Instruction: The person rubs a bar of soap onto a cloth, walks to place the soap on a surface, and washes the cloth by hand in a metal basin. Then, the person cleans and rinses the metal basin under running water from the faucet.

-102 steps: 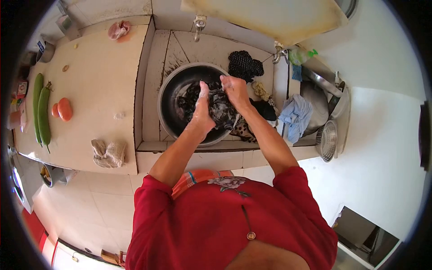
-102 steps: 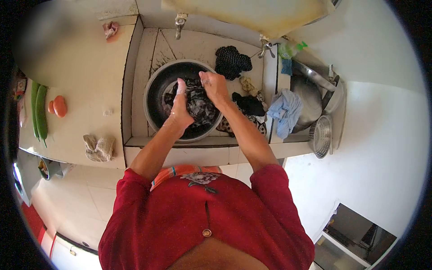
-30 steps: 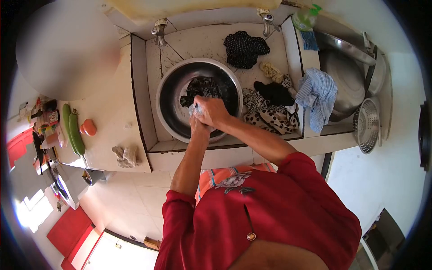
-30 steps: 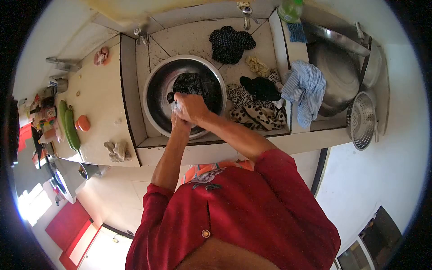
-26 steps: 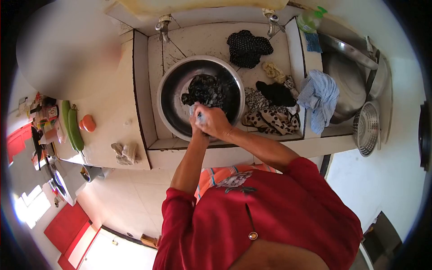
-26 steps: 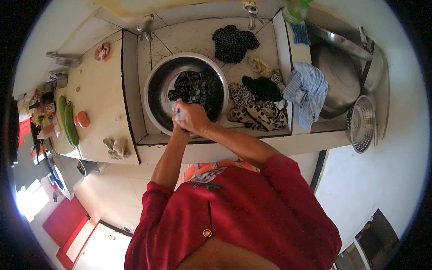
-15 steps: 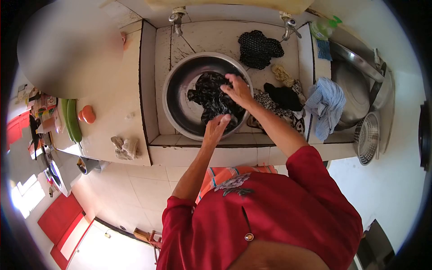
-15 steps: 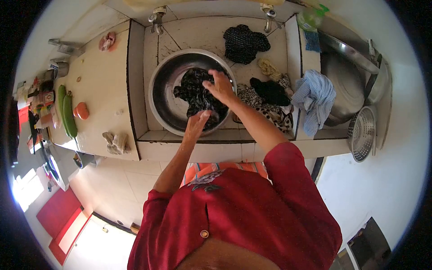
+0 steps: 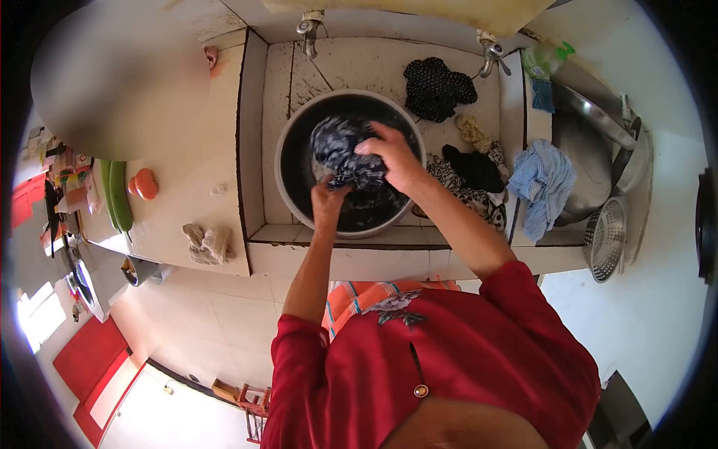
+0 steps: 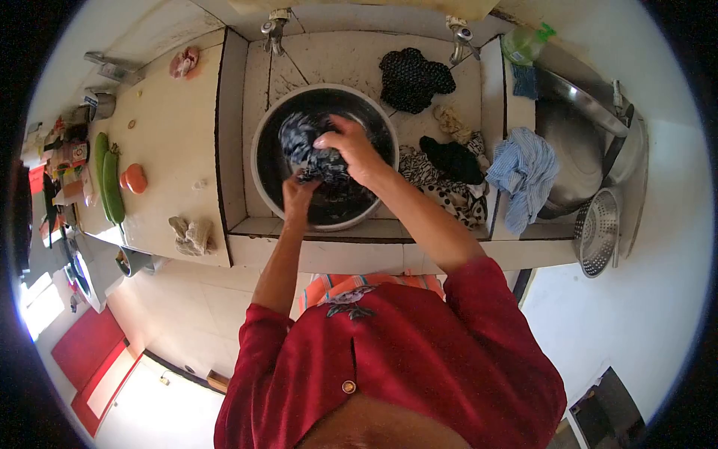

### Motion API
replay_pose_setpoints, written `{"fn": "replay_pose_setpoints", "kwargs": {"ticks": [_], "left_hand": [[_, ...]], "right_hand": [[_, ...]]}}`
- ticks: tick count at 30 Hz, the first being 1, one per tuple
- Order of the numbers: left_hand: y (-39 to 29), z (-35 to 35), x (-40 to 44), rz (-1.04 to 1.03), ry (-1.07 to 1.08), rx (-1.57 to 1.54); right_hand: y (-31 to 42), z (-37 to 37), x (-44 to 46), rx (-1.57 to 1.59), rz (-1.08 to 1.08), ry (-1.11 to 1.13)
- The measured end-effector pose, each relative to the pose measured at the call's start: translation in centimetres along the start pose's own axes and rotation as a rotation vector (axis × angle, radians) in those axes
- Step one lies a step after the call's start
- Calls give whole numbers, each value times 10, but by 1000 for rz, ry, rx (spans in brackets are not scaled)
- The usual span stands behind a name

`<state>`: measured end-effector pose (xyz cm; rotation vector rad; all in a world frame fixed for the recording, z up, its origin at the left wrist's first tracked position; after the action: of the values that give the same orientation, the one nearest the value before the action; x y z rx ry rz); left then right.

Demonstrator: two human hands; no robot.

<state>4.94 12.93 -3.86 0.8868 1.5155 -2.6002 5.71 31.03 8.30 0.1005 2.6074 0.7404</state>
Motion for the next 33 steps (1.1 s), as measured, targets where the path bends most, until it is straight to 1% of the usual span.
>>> {"fn": "replay_pose_setpoints", "kwargs": {"ticks": [1,3,6,7,8,9,11,14,17,19,20,23,24,25,26,27,29,30,33], "left_hand": [[-21,13,-10,3,-44,-18],[-41,46,-26,-80,-115,173],[-55,78,-50,-203,-221,511],[-58,86,-56,-246,-256,633],[-42,85,-55,-155,-113,674],[-37,79,-60,-180,-51,769],[-25,69,-67,-230,80,959],[-28,51,-58,-97,181,1060],[-31,26,-29,-133,238,1178],[-28,1,-22,-223,271,1253],[-25,-11,-19,-272,289,1291],[-2,-20,-16,-181,246,1187],[3,-16,-16,-143,221,1091],[4,-14,-16,-164,206,1054],[3,-13,-14,-187,190,1017],[2,-13,-11,-211,174,980],[-1,-11,-1,-208,168,796],[-2,-10,7,-206,165,704],[66,-38,65,-254,355,347]], "right_hand": [[13,1,-9,24,41,-40],[40,10,-25,76,124,-119],[45,75,-35,-670,123,-218],[35,101,-36,-928,89,-191],[20,130,-36,-1185,52,-163],[16,131,-39,-1440,8,-135],[12,132,-48,-1476,69,-111],[4,114,-42,-1461,198,-29],[-10,85,-28,-1489,352,71],[-27,80,-12,-1563,451,161],[-36,81,-4,-1648,426,146],[-56,85,14,-1850,347,101],[-60,90,21,-1886,336,86],[-66,95,29,-1921,330,70],[-68,98,32,-1969,377,39],[-70,100,36,-1999,317,-11],[-75,103,41,-2052,190,-109],[-74,98,43,-1939,164,-81],[-76,52,28,-1471,24,118]]}}
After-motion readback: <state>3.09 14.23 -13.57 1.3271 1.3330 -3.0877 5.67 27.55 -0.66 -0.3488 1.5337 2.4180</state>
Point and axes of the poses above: each hand's wrist, its own x-axis towards the middle knuckle, its own z-axis out of the back of the hand, y = z × x, the point moved 7 cm from there along x, towards the middle knuckle, and after that the axes turned 15 degrees about x, right-handed, at the moved point
